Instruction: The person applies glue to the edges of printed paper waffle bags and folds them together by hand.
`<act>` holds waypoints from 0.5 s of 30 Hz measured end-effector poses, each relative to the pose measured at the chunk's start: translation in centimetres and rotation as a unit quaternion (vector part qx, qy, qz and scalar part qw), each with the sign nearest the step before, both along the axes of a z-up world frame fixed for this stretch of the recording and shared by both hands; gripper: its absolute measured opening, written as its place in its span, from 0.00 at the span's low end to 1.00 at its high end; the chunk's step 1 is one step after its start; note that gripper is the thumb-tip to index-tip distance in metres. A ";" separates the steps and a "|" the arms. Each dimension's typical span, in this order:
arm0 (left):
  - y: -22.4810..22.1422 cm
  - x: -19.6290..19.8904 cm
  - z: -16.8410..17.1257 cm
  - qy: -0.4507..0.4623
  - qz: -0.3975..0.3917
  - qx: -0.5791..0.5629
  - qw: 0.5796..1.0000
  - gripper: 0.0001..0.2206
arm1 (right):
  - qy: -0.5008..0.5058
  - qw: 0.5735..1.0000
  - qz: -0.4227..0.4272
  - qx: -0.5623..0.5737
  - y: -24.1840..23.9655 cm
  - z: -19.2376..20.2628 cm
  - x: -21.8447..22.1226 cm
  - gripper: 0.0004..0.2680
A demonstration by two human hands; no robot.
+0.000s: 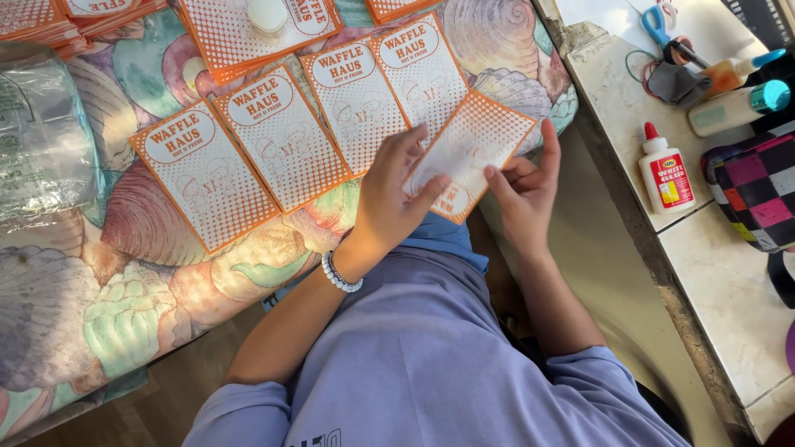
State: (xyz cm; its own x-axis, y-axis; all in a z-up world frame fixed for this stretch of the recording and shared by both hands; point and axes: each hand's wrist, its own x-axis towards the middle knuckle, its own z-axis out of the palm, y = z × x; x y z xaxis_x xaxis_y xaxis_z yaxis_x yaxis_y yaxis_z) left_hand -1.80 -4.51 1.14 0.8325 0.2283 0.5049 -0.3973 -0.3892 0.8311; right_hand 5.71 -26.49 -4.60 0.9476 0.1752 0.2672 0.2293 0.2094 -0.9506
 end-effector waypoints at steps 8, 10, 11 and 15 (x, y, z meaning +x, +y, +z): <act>-0.2 1.2 3.6 0.182 -0.152 -0.346 0.908 0.35 | -0.172 0.963 0.200 -0.046 -3.8 7.1 -0.8 0.46; -0.4 0.9 4.3 0.169 -0.164 -0.371 0.898 0.27 | -0.207 0.955 0.200 -0.067 -3.3 8.3 -1.0 0.45; -0.4 0.4 4.8 0.145 -0.139 -0.359 0.911 0.20 | -0.184 0.963 0.188 -0.065 -2.8 9.0 -1.1 0.44; 0.2 -1.3 4.9 0.093 -0.081 -0.269 0.955 0.13 | -0.119 0.982 0.150 -0.007 0.7 12.1 -2.3 0.44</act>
State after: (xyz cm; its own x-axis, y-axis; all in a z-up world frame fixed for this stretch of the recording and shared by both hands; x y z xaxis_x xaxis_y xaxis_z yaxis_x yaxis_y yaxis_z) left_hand -3.15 -4.33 6.02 0.9427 0.2742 0.1903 -0.2420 0.1688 0.9555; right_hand 3.38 -25.76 7.54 0.7639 0.4409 0.4712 0.3759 0.2893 -0.8803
